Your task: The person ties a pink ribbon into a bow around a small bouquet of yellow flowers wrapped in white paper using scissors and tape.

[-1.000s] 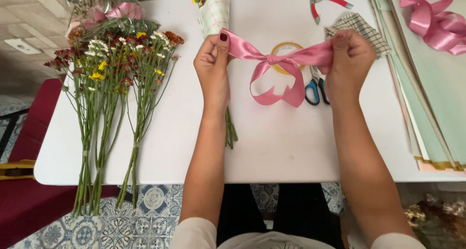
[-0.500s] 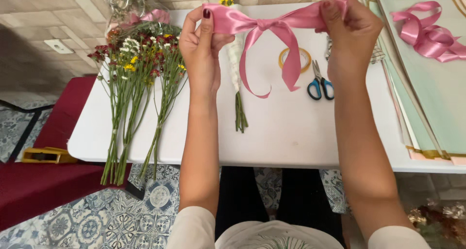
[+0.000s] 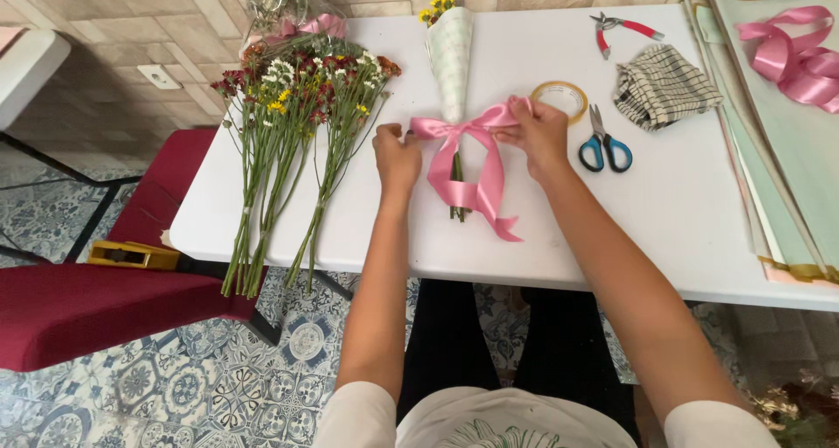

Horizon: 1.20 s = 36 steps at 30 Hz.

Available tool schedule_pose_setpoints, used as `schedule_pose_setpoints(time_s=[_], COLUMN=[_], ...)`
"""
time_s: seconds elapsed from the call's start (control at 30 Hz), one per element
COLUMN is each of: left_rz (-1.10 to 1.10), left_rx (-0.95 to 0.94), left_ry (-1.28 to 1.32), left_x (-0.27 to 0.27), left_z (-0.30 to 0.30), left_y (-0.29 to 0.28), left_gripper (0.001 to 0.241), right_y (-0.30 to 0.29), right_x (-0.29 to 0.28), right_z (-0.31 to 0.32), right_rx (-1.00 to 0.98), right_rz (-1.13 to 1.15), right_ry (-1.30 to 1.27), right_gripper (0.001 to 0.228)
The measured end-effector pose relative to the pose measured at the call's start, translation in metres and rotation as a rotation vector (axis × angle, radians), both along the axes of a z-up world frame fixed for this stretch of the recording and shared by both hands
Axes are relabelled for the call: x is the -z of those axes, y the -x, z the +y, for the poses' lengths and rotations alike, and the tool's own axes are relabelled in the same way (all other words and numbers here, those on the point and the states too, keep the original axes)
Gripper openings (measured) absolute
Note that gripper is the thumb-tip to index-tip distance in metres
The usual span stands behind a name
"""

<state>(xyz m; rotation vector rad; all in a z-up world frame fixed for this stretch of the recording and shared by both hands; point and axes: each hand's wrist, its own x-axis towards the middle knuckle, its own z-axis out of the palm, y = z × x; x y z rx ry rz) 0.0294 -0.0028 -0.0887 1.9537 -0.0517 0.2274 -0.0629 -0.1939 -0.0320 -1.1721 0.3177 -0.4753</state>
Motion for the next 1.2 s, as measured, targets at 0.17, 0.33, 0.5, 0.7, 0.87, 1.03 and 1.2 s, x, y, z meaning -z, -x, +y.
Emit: schedule_pose_setpoints(time_s=[0.17, 0.33, 0.5, 0.7, 0.87, 1.03, 1.2], left_rz=[0.122, 0.292, 0.373, 0.465, 0.393, 0.416, 0.472], left_rx=[0.007, 0.195, 0.318, 0.31, 0.28, 0.418, 0.498], left_ry=[-0.142, -0.148, -0.308, -0.194, -0.053, 0.035, 0.456], left_x=[-0.011, -0.06, -0.054, -0.05, -0.043, -0.031, -0.032], left_z=[0.0, -0.007, -0.022, -0.052, -0.077, -0.09, -0.089], left_y=[0.036, 0.069, 0.057, 0.059, 0.057, 0.049, 0.053], left_gripper=[0.032, 0.044, 0.068, 0.053, 0.044, 0.048, 0.041], right_y=[-0.001, -0.002, 0.01, -0.04, -0.035, -0.026, -0.012], right_x=[0.019, 0.023, -0.016, 0.032, 0.021, 0.023, 0.015], right_z=[-0.008, 0.005, 0.024, 0.001, -0.023, -0.043, -0.029], right_rx=[-0.11, -0.215, -0.185, -0.067, -0.063, -0.007, -0.033], right_rz=[0.1, 0.135, 0.148, 0.22, 0.114, 0.128, 0.137], right_ry=[-0.053, -0.082, -0.035, 0.141, -0.003, -0.054, -0.11], right_gripper=[0.045, 0.034, 0.02, 0.042, 0.043, 0.034, 0.04])
